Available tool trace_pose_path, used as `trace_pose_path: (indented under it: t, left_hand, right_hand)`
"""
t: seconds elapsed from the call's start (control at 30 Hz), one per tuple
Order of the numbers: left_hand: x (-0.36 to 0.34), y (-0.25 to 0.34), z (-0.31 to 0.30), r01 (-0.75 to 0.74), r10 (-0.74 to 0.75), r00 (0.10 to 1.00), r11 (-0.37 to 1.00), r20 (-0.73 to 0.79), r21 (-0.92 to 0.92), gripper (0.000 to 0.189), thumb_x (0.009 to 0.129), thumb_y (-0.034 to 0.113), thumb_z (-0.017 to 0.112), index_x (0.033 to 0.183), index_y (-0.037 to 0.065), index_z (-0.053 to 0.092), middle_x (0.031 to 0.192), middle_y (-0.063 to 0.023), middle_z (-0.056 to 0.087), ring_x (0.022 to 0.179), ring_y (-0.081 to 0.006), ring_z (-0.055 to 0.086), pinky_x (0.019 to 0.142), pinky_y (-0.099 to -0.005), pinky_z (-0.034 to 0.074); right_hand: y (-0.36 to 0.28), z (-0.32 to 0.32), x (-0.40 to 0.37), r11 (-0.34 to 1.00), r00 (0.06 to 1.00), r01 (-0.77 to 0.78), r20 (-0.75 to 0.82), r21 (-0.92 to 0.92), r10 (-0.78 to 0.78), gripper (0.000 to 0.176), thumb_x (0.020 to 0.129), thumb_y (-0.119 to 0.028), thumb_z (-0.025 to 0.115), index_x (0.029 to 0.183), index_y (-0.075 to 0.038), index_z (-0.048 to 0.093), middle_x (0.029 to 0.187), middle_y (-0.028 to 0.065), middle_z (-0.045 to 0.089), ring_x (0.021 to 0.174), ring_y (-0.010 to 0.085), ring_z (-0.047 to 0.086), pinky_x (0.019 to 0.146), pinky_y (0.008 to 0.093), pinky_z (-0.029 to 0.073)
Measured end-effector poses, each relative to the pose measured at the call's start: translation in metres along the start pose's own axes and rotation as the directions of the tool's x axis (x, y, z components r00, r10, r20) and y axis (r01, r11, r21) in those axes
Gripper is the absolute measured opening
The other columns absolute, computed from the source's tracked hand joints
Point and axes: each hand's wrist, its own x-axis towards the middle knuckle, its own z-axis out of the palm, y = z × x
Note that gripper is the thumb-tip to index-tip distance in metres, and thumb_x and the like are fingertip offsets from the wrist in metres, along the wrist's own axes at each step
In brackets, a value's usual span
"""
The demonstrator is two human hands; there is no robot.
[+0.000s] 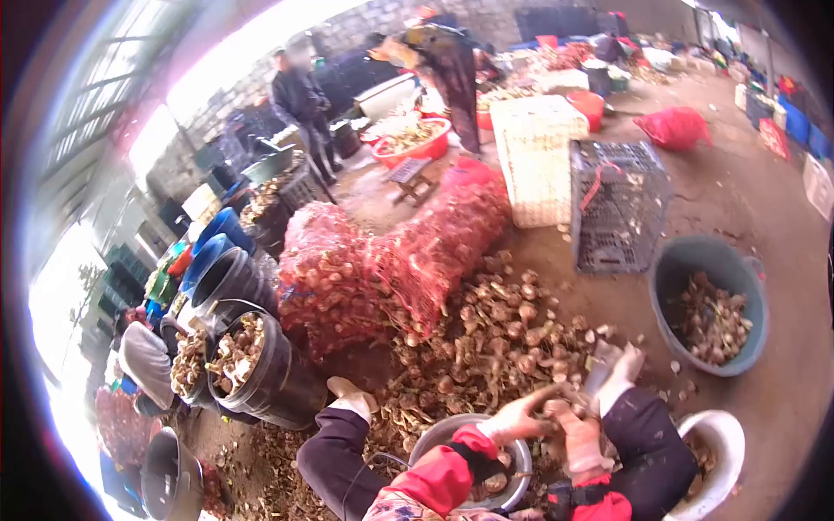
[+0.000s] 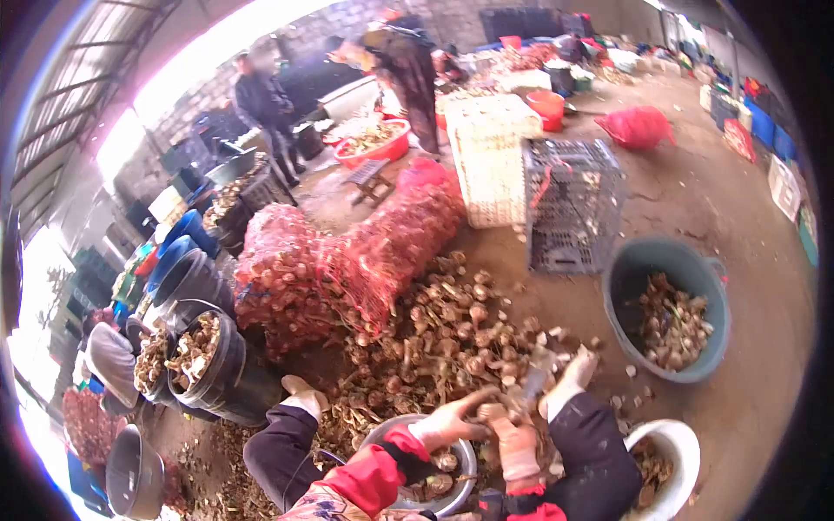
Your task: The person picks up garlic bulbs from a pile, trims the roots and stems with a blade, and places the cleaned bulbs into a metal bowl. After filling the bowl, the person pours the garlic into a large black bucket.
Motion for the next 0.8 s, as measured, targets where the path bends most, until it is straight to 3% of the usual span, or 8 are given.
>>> trace_pose_path:
  t: [0.07,0.2,0.4,0.57,0.67,0.73,0.77,0.8]
  left_hand:
    - [-0.006,-0.014,-0.005,0.104,-0.09,0.994,0.946,0.06,-0.306,0.085,0.075,0.016,0.076,0.147,0.004,0.034,0.13,-0.008,0.055,0.117,-0.0147,0.051,0.099,-0.0288,0.042]
    - [-0.031,-0.024,0.016,0.103,-0.183,0.979,0.829,-0.092,-0.55,0.09,0.075,0.007,0.077,0.15,0.002,0.027,0.131,-0.0086,0.054,0.114,-0.0157,0.054,0.098,-0.0288,0.043]
    - [-0.05,-0.03,0.019,-0.015,-0.144,0.964,0.808,-0.223,-0.59,0.08,0.072,-0.001,0.08,0.141,0.003,0.04,0.125,-0.0098,0.057,0.11,-0.0182,0.058,0.095,-0.0317,0.048]
    - [-0.065,-0.028,0.002,-0.015,-0.162,0.94,0.86,-0.3,-0.511,0.068,0.071,-0.007,0.077,0.13,0.003,0.043,0.112,-0.0071,0.059,0.1,-0.0169,0.06,0.085,-0.0306,0.052]
    - [-0.066,-0.026,0.001,-0.075,-0.083,0.924,0.919,-0.374,-0.388,0.065,0.072,-0.004,0.077,0.127,0.004,0.043,0.105,-0.0074,0.061,0.095,-0.0174,0.061,0.08,-0.0295,0.054]
    - [-0.069,-0.032,-0.006,0.024,-0.123,0.946,0.95,-0.301,-0.313,0.063,0.074,0.001,0.078,0.126,0.004,0.043,0.097,-0.0062,0.063,0.087,-0.0169,0.063,0.076,-0.0291,0.054]
    - [-0.067,-0.039,-0.004,-0.081,0.147,0.901,0.981,-0.408,0.175,0.058,0.075,0.005,0.079,0.122,0.003,0.046,0.092,-0.0064,0.064,0.08,-0.0153,0.063,0.072,-0.0286,0.054]
    - [-0.067,-0.05,-0.004,-0.078,0.145,0.903,0.981,-0.404,0.177,0.058,0.075,0.005,0.079,0.122,0.003,0.046,0.092,-0.0064,0.064,0.08,-0.0153,0.063,0.072,-0.0286,0.054]
  right_hand:
    - [-0.024,0.015,-0.014,0.973,0.999,-0.048,0.005,-0.224,0.05,0.04,0.085,-0.016,0.074,0.12,-0.001,0.061,0.101,0.0073,0.068,0.084,0.0132,0.064,0.074,0.0273,0.054]
    - [0.012,0.015,-0.014,0.971,0.991,-0.126,0.067,0.205,0.114,0.023,0.089,-0.009,0.068,0.11,-0.002,0.064,0.093,0.0076,0.069,0.082,0.0158,0.067,0.073,0.0274,0.055]
    - [0.017,0.024,-0.027,0.919,0.979,-0.204,0.049,0.338,0.199,0.023,0.089,-0.015,0.069,0.108,-0.003,0.066,0.09,0.0031,0.068,0.076,0.0132,0.065,0.068,0.0259,0.054]
    - [0.029,0.0,-0.03,0.954,0.998,-0.001,0.055,-0.301,0.018,0.03,0.08,-0.005,0.073,0.109,-0.007,0.066,0.087,-0.0055,0.062,0.075,0.0055,0.056,0.065,0.0211,0.046]
    - [0.037,0.005,-0.04,0.441,0.942,0.334,0.285,-0.833,-0.175,0.035,0.072,-0.009,0.075,0.105,-0.01,0.066,0.092,0.0092,0.062,0.084,0.0267,0.063,0.076,0.0336,0.052]
    - [0.032,0.018,-0.042,0.363,0.946,0.312,0.324,-0.878,-0.029,0.032,0.074,-0.012,0.069,0.106,-0.013,0.066,0.097,0.0129,0.061,0.092,0.0347,0.062,0.08,0.0394,0.051]
    - [0.039,0.02,-0.041,0.368,0.944,0.319,0.328,-0.873,-0.042,0.035,0.074,-0.011,0.067,0.108,-0.016,0.067,0.101,0.013,0.062,0.093,0.034,0.062,0.081,0.0398,0.051]
    - [0.042,0.021,-0.041,0.372,0.943,0.326,0.33,-0.869,-0.055,0.038,0.074,-0.01,0.065,0.11,-0.018,0.067,0.104,0.0132,0.062,0.094,0.0333,0.062,0.081,0.0402,0.051]
